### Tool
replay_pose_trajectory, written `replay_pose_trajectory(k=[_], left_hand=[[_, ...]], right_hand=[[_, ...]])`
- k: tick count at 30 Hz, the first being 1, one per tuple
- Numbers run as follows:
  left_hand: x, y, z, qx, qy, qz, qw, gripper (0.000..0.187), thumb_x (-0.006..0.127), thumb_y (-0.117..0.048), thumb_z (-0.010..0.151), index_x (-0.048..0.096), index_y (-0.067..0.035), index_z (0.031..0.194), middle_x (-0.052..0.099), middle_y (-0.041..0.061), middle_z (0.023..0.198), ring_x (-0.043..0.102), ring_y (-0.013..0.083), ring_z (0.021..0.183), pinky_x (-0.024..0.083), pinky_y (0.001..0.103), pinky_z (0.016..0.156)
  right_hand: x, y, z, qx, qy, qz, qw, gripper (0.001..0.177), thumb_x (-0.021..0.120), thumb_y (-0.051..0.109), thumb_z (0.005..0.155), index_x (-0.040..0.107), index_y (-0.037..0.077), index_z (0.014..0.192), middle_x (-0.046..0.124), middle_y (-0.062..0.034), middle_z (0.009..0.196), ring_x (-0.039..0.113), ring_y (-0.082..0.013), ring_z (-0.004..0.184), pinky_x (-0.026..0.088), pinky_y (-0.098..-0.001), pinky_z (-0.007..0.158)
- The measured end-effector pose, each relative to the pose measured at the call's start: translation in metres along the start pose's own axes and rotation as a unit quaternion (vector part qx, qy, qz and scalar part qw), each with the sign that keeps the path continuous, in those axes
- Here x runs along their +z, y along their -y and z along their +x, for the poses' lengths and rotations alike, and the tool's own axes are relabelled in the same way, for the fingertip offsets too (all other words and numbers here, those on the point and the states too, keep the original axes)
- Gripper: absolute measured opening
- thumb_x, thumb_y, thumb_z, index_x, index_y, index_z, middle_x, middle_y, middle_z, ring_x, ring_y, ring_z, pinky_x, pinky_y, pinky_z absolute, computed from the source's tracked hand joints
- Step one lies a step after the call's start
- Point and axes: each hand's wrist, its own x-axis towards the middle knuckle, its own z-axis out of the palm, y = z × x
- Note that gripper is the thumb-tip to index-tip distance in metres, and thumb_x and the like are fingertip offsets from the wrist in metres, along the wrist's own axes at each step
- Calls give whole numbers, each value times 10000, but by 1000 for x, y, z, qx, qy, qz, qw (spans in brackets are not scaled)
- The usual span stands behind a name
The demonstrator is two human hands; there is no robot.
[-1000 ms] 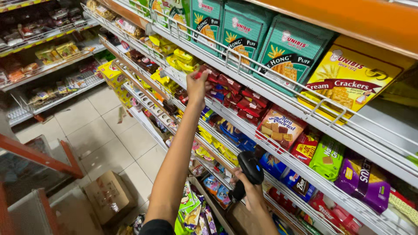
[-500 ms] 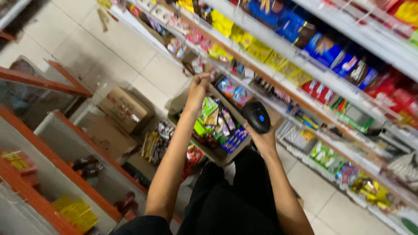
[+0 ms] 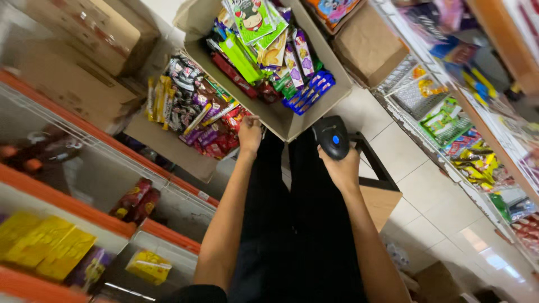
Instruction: The person picks up snack packages from a cardboard box, scans them with a handheld scanner, and places some of them onto supermarket shelves.
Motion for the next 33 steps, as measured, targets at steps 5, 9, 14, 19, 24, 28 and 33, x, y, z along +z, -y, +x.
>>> replay_pose_trajectory(k=[5, 9, 14, 19, 24, 28, 33], left_hand=[[54, 55, 48, 125, -31, 155, 980, 196, 639, -112, 873, 646, -63, 1063, 729, 139, 999, 689, 299, 969, 559, 428, 868], [111, 102, 122, 31, 44, 248, 967, 248, 638, -152, 920, 625, -86, 1160, 623, 227, 1210, 643, 422, 1047, 533, 507, 915], [173, 182, 247, 3, 67, 399, 914, 613, 636, -230, 896, 410, -87, 1448, 398, 235, 1503, 577, 457, 1168, 534, 538, 877], [196, 255, 302, 20, 104, 535, 838, 754, 695, -244, 763, 459, -187, 1477, 459, 154, 1506, 671, 355, 1045, 586, 490, 770], [201, 271, 316, 78, 75, 541, 834, 168, 577, -150, 988, 684, -108, 1111, 643, 150, 1279, 745, 334, 913, 610, 476, 736], [179, 249, 283, 120, 76, 541, 829, 174, 562, -84, 961, 674, -69, 1094, 648, 158, 1226, 751, 330, 852, 612, 458, 678], [165, 185, 212, 131, 31, 520, 844, 234, 565, -113, 941, 635, -53, 1156, 618, 139, 1241, 739, 337, 821, 604, 458, 599]], right_hand=[[48, -46, 70, -42, -2, -64, 997, 257, 821, 112, 829, 710, -12, 1025, 763, -65, 930, 719, -113, 837, 567, -281, 767], [84, -95, 126, -16, 45, -71, 996, 234, 818, 120, 845, 729, -9, 1018, 773, -62, 929, 711, -96, 838, 563, -270, 773], [125, -157, 205, -8, 100, -64, 993, 220, 832, 134, 840, 742, -8, 983, 765, -54, 893, 704, -74, 821, 565, -265, 763], [140, -206, 262, 18, 139, -162, 977, 229, 861, 152, 851, 756, -9, 975, 772, -55, 881, 713, -87, 806, 566, -273, 743], [145, -216, 267, -4, 166, -122, 979, 236, 836, 168, 888, 755, -2, 1031, 778, -47, 943, 721, -90, 856, 565, -273, 779], [134, -222, 250, 40, 154, -159, 974, 247, 863, 192, 847, 768, 3, 976, 774, -35, 874, 714, -92, 788, 559, -269, 730], [139, -252, 246, 195, 133, -1, 972, 274, 852, 240, 834, 752, 49, 1004, 728, -4, 840, 687, -102, 673, 556, -265, 597]])
